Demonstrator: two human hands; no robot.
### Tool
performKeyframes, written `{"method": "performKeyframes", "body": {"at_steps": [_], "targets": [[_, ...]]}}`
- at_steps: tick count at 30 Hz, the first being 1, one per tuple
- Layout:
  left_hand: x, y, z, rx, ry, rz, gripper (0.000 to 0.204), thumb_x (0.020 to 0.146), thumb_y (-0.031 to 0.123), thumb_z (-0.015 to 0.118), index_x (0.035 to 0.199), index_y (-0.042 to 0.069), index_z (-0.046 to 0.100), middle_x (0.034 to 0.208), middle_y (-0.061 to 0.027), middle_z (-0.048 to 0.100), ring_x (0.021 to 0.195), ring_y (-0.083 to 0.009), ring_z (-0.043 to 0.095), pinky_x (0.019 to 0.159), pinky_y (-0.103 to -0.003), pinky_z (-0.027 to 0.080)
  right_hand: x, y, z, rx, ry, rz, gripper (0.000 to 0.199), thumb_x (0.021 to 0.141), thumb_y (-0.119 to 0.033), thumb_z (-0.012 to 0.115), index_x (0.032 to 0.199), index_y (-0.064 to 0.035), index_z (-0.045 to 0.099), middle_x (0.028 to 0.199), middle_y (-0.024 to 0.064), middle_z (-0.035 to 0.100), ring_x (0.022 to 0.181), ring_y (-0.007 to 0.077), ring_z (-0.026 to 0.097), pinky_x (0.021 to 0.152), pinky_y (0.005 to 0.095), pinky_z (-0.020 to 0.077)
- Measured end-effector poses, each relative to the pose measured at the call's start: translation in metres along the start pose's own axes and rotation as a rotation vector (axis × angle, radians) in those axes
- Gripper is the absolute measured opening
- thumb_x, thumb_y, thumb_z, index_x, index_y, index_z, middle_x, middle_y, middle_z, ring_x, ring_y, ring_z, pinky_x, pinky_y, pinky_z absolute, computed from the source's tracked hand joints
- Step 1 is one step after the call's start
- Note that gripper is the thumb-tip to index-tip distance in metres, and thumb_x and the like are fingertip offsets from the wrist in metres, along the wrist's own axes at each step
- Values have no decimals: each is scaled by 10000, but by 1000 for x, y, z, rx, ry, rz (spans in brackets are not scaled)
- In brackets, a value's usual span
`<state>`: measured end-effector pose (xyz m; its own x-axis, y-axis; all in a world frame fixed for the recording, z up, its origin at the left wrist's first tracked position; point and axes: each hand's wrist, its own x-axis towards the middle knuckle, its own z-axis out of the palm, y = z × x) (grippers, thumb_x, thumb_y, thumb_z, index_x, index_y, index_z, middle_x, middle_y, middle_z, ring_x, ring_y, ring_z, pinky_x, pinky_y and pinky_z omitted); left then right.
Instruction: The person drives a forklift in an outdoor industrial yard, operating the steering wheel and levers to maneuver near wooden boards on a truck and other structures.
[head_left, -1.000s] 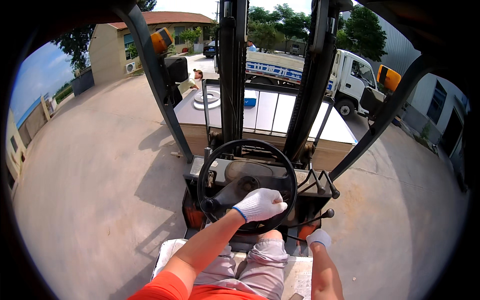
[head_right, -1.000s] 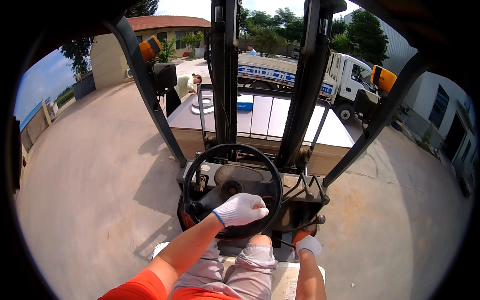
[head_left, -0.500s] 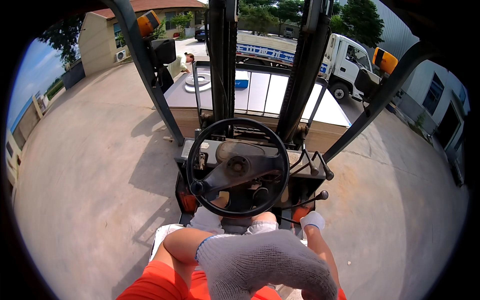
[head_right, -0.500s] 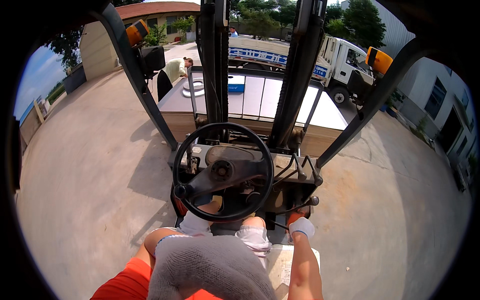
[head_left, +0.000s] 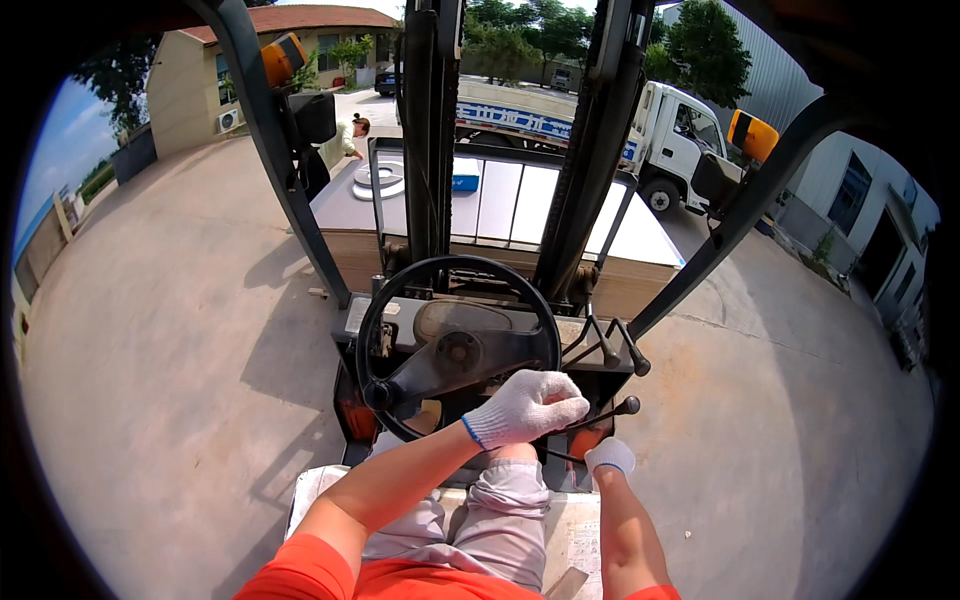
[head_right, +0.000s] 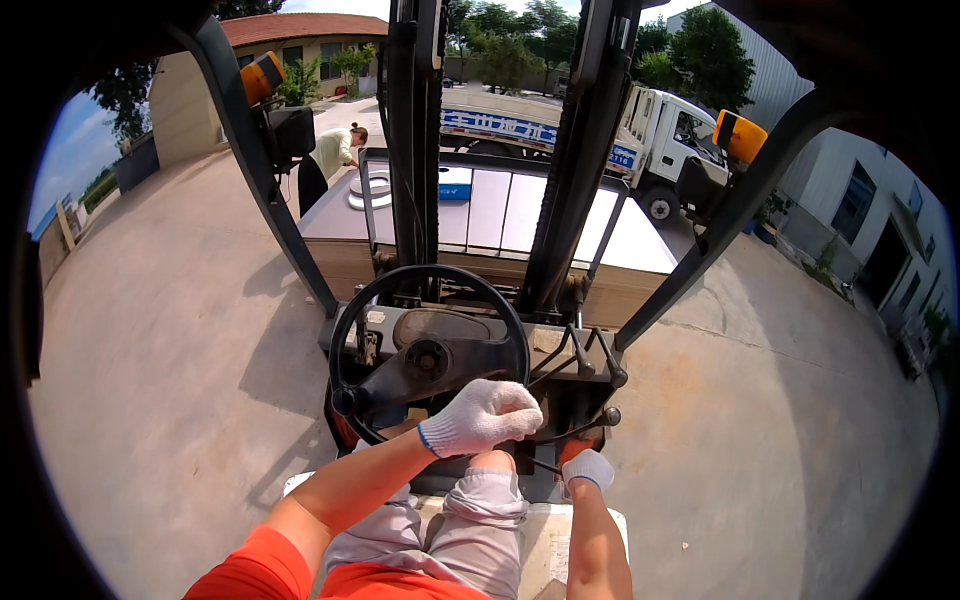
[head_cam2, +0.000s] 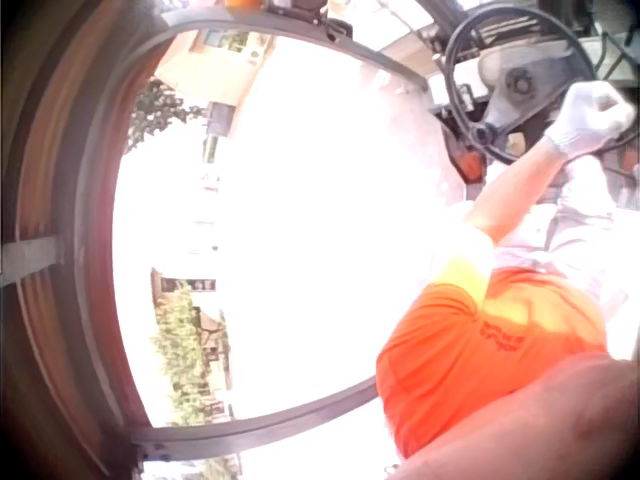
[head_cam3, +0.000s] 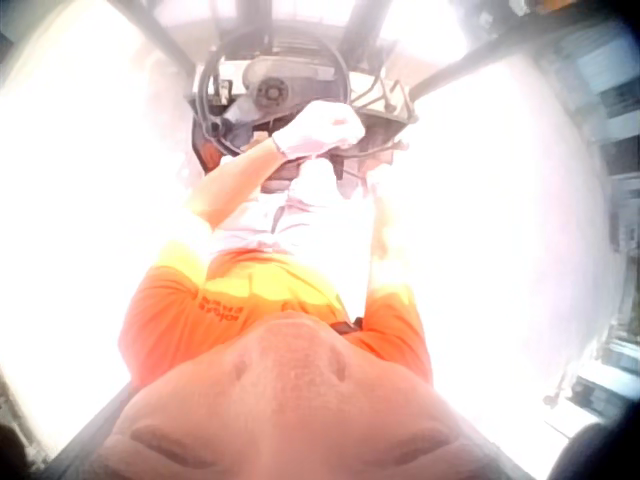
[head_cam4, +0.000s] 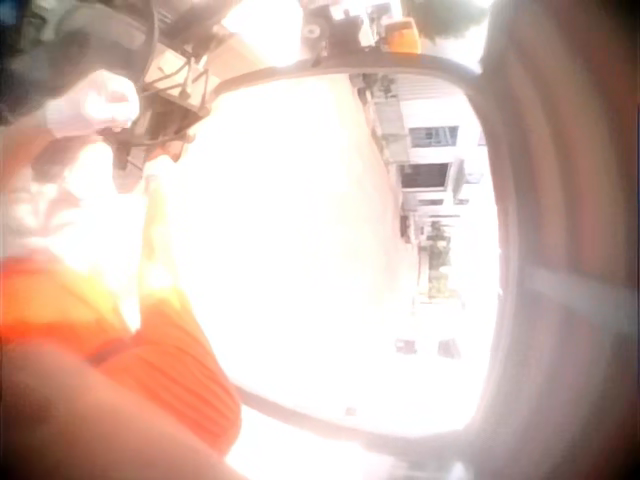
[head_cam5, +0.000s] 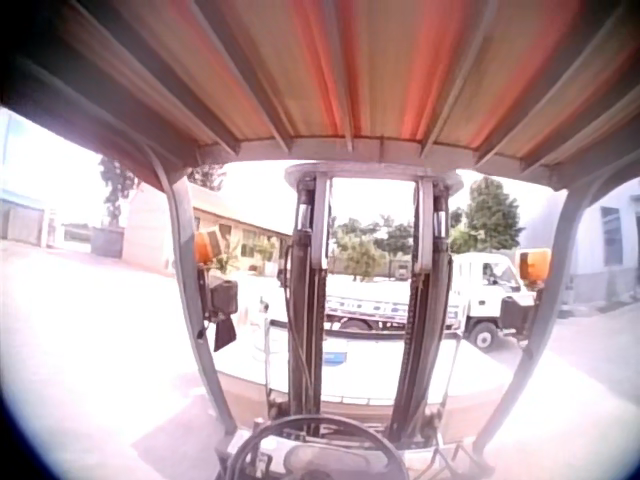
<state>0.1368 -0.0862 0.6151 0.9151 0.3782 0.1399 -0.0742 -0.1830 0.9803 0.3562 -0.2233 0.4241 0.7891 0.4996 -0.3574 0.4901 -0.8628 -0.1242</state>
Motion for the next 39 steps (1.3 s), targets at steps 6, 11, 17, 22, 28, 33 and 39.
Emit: {"method": "performKeyframes", "body": {"at_steps": [6,11,17,22,28,33,39], "targets": [[0,-74,-19,512,350,140,301,999,324,747,919,37,790,793,-169,753,728,-309,758,706,-398,589,8,10,8,19,58,24,326,865,-296,710,1067,-92,865,1139,205,813,1098,399,782,914,465,623],[15,-114,-33,785,43,-319,430,1026,433,597,1175,77,787,1182,-236,767,1160,-451,702,1017,-492,549,8,14,14,-4,82,30,337,865,-300,709,1073,-85,863,1137,208,812,1100,397,780,916,465,621],[27,-133,-39,935,-213,-510,480,981,489,650,1210,103,821,1265,-209,774,1181,-406,737,1018,-477,564,11,20,31,27,160,-5,328,871,-301,696,1041,-74,861,1107,218,810,1070,412,779,910,481,619],[39,-151,-37,868,-248,-529,456,973,463,665,1169,86,831,1210,-215,788,1129,-412,759,984,-488,570,14,23,33,41,218,3,323,873,-301,685,1011,-64,856,1064,228,806,1033,423,780,892,496,621],[42,-177,-37,823,-242,-493,318,938,275,688,1089,35,833,1085,-245,791,985,-417,764,890,-465,573,15,19,34,55,235,-11,303,869,-297,687,987,-72,851,1050,239,804,1010,425,785,877,513,624],[47,-173,-34,713,-174,-520,294,905,257,733,1073,42,842,1061,-226,803,982,-397,787,914,-467,578,15,20,31,68,240,-3,291,868,-294,695,976,-70,847,1043,234,805,1012,425,785,879,510,625],[47,-169,-34,710,-154,-518,282,896,252,742,1062,48,844,1040,-213,805,970,-393,787,902,-462,575,15,16,27,26,201,15,275,874,-293,714,983,-85,857,1058,216,814,1021,403,793,873,489,634]]}}
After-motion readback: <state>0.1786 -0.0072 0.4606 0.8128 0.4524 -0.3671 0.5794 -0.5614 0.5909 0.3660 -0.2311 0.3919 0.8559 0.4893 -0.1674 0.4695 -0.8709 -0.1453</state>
